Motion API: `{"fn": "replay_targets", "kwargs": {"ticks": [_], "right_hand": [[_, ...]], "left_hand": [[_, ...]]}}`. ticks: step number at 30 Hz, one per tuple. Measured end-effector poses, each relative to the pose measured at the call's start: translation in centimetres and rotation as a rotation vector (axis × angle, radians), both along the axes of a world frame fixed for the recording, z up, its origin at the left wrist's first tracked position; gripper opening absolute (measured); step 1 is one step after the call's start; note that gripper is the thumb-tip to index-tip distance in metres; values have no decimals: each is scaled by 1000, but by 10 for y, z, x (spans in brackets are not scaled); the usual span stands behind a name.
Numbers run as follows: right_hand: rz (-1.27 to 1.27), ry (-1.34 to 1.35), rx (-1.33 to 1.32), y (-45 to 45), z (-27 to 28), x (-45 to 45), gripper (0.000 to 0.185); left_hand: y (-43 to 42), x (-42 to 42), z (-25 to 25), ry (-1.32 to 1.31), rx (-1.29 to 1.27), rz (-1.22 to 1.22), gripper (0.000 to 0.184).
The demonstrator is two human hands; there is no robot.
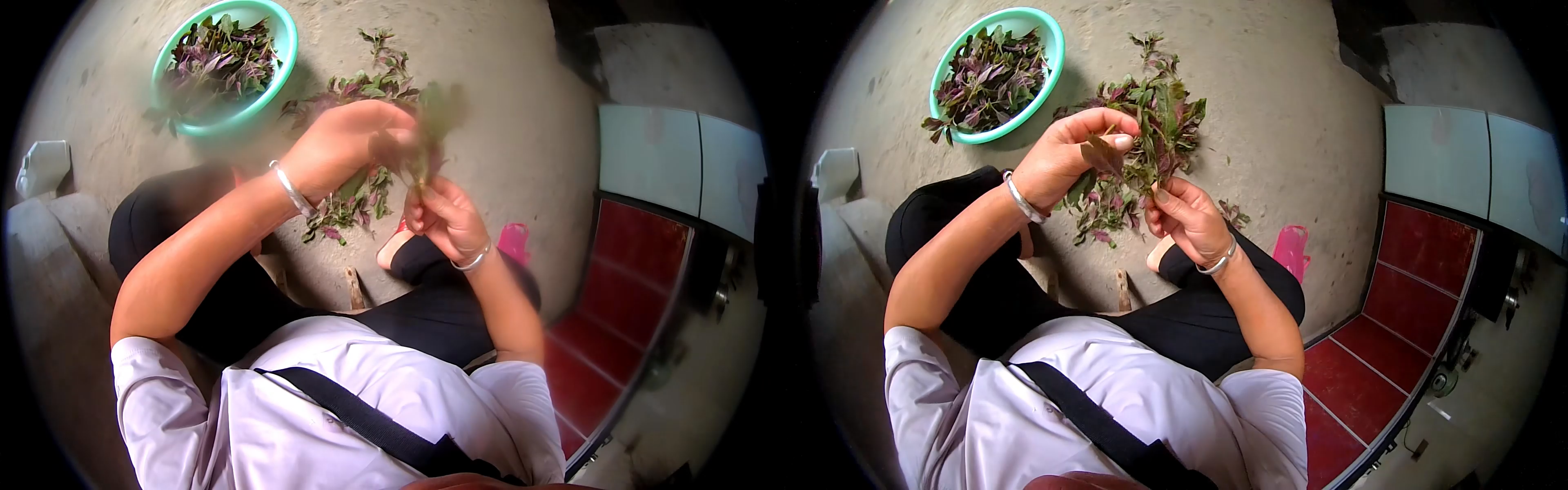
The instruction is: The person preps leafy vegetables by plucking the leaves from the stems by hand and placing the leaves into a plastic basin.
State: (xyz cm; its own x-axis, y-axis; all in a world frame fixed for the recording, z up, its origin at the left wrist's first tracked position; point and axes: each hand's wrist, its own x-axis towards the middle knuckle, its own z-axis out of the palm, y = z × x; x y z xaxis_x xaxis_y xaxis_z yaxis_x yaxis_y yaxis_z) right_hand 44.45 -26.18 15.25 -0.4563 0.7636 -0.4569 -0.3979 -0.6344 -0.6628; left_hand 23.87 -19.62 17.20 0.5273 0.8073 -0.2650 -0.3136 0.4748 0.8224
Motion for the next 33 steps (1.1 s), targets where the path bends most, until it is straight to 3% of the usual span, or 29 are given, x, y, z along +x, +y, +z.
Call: {"fn": "replay_targets", "kwargs": {"ticks": [11, 21, 33], "right_hand": [[18, -118, -11, -2, 2, -9, 14], [-16, 75, -61, -2, -7, -4, 12], [-10, -17, -83, -3, -3, -11, 17]], "left_hand": [[1, 1, -14, 160, 89, -9, 20], [2, -2, -2, 24, -11, -3, 17], [0, 0, 0, 67, 34, 23, 14]]}}
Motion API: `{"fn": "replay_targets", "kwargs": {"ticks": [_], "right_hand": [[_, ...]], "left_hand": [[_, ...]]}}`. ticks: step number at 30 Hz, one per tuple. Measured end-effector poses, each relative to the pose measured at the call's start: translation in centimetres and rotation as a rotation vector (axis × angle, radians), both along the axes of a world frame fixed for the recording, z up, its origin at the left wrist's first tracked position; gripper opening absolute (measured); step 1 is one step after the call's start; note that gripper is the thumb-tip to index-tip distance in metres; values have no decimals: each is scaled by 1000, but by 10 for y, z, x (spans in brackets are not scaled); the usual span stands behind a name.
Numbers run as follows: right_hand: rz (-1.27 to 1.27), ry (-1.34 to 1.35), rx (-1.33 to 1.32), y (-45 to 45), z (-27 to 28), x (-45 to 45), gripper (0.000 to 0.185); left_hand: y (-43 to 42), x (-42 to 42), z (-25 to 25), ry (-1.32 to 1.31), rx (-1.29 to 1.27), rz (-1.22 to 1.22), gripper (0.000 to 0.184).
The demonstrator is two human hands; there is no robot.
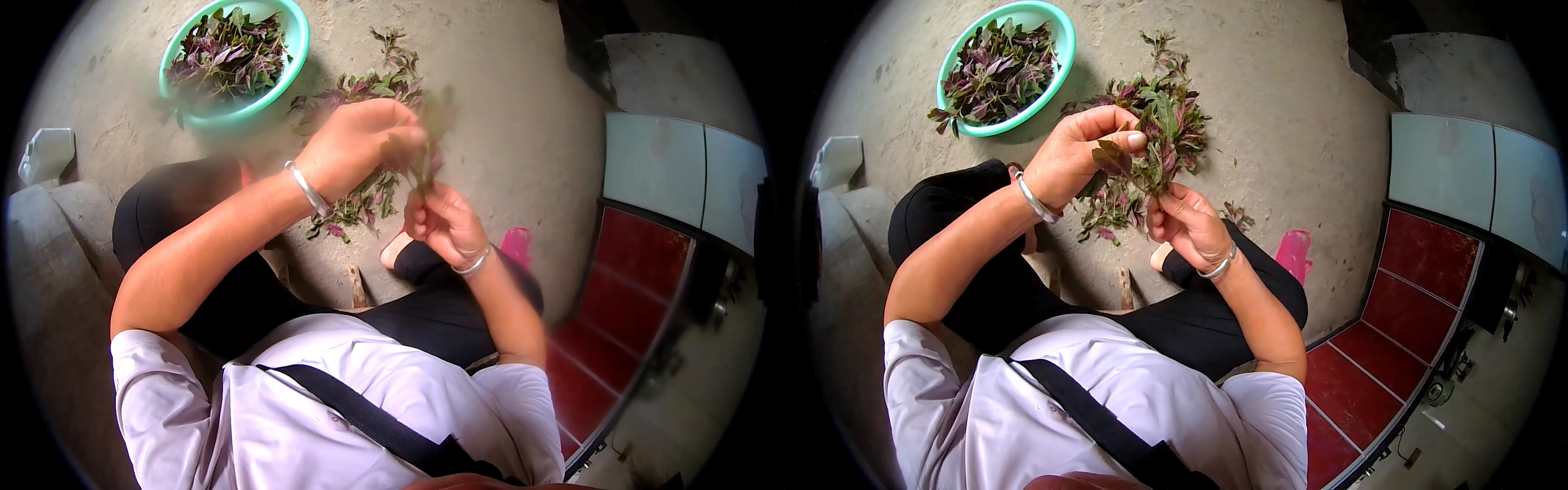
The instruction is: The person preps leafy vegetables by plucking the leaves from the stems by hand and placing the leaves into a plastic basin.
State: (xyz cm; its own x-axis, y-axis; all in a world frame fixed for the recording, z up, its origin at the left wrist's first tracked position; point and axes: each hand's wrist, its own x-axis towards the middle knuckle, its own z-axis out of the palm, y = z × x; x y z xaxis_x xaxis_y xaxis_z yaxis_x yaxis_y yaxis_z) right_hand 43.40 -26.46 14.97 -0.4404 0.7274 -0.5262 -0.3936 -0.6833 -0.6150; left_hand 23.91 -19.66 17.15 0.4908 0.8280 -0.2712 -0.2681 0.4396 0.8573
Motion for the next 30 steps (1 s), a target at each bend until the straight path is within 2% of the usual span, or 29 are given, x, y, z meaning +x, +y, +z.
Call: {"fn": "replay_targets", "kwargs": {"ticks": [14, 26, 30], "right_hand": [[-19, 75, -52, -1, -2, -2, 16], [-25, 55, -74, -3, -2, -4, 19], [-24, 44, -85, -3, -3, -5, 19]], "left_hand": [[-2, 1, -3, 59, 105, -2, 13], [-3, 2, 0, -22, 39, 16, 12], [-2, 3, -5, -9, 90, 27, 11]]}}
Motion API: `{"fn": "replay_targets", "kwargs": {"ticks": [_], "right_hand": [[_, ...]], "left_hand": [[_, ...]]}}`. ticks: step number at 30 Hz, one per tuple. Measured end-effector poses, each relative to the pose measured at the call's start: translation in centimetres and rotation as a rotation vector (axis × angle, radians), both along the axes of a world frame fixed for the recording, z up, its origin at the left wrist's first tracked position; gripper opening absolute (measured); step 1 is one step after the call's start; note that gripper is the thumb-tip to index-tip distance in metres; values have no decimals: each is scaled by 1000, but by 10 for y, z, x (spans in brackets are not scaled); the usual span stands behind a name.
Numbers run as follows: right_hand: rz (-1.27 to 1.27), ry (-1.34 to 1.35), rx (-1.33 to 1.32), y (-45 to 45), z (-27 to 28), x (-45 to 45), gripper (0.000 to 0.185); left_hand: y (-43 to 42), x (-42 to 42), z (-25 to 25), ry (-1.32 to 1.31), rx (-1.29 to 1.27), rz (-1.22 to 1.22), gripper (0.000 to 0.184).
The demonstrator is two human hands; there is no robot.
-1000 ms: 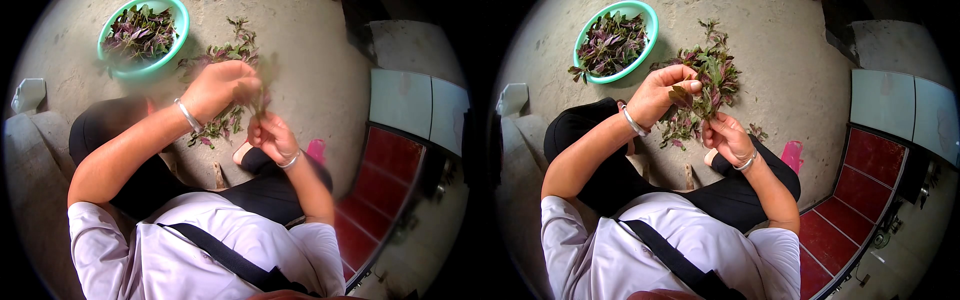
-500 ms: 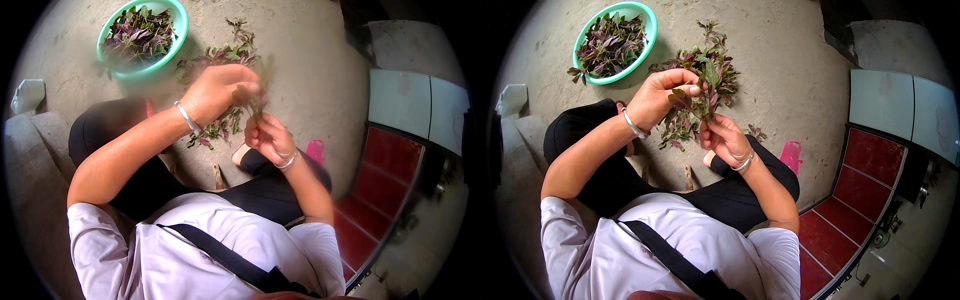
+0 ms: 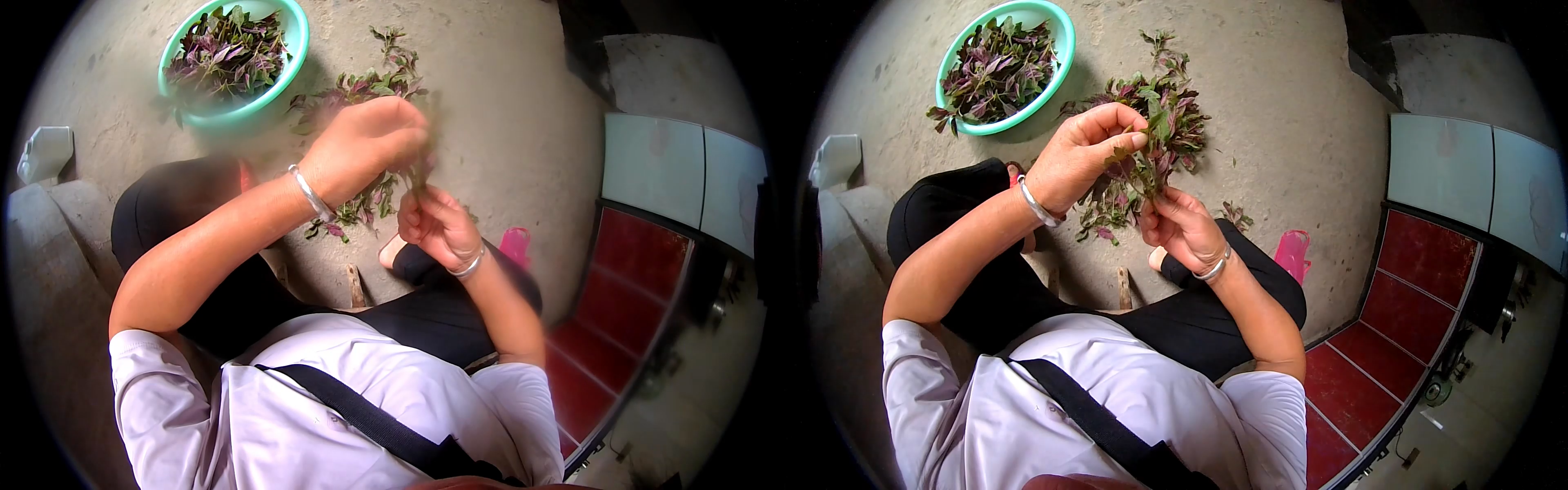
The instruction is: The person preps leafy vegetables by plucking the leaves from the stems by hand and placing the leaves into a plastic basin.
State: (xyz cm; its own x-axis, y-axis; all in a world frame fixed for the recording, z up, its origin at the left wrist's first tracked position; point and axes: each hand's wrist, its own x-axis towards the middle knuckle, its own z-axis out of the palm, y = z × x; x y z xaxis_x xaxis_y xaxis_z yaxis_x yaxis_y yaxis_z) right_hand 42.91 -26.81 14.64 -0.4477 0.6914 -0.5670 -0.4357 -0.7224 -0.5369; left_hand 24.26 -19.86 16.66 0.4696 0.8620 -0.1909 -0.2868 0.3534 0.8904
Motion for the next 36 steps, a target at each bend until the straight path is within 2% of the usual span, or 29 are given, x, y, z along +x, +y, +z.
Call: {"fn": "replay_targets", "kwargs": {"ticks": [20, 36], "right_hand": [[35, 25, 17, -1, 0, -1, 18], [49, 19, 12, 0, 2, -2, 21]], "left_hand": [[-6, 1, 3, -63, -78, 10, 6], [-3, -1, 1, -41, -222, 14, 12]]}}
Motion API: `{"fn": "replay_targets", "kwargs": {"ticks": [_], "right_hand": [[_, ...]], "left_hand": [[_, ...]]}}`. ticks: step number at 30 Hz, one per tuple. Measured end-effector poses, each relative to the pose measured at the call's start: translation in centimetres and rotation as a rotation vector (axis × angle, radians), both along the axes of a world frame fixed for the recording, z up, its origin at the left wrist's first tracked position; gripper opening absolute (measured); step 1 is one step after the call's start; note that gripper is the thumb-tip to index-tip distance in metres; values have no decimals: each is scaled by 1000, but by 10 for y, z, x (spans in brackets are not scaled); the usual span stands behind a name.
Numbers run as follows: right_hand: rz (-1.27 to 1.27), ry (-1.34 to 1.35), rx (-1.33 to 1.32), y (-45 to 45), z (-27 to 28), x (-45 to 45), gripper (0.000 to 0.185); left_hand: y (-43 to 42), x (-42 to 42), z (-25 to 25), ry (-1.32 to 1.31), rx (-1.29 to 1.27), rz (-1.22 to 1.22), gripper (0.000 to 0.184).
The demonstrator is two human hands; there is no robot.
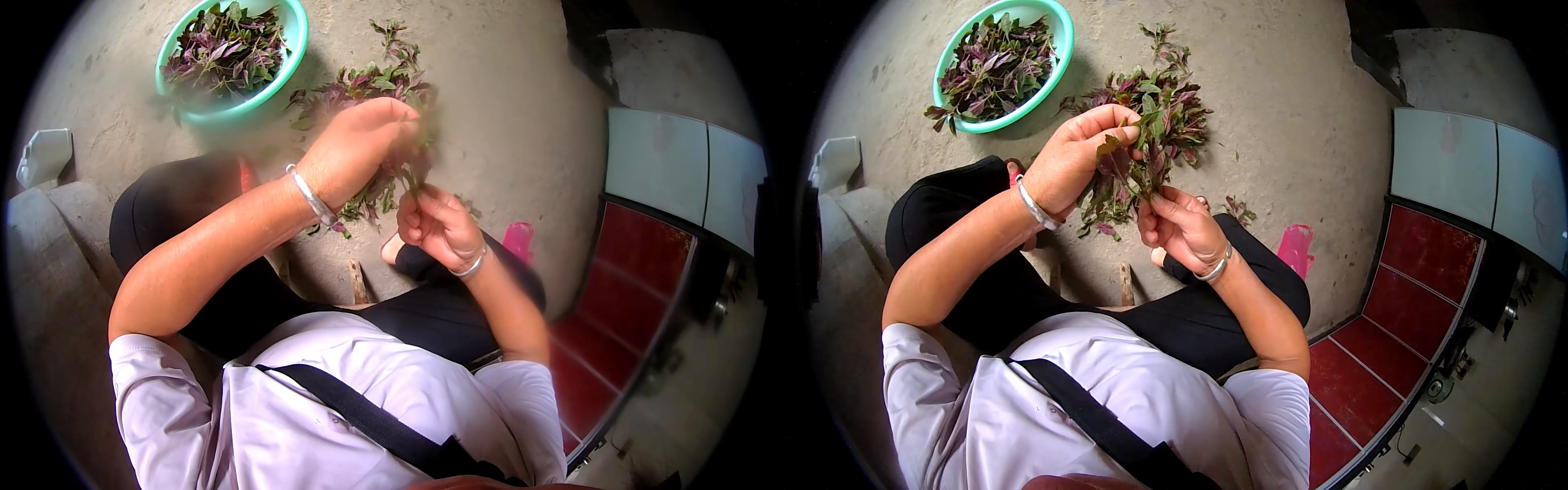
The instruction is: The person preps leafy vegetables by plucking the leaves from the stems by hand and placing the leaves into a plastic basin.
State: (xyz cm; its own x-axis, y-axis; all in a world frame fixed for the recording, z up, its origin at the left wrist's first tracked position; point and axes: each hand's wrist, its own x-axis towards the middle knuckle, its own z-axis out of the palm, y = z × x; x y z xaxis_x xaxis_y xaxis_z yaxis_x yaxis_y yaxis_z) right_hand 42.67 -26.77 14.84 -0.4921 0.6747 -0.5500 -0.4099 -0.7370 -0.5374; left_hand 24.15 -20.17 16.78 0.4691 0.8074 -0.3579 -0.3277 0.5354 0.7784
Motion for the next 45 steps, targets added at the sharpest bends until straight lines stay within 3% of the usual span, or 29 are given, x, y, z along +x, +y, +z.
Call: {"fn": "replay_targets", "kwargs": {"ticks": [36, 45], "right_hand": [[28, -25, -46, -3, -4, -3, 21], [-1, 80, -76, -2, -8, -1, 19]], "left_hand": [[-5, 0, -3, -73, -61, -26, 12], [-5, 1, -8, -94, -31, 1, 16]]}}
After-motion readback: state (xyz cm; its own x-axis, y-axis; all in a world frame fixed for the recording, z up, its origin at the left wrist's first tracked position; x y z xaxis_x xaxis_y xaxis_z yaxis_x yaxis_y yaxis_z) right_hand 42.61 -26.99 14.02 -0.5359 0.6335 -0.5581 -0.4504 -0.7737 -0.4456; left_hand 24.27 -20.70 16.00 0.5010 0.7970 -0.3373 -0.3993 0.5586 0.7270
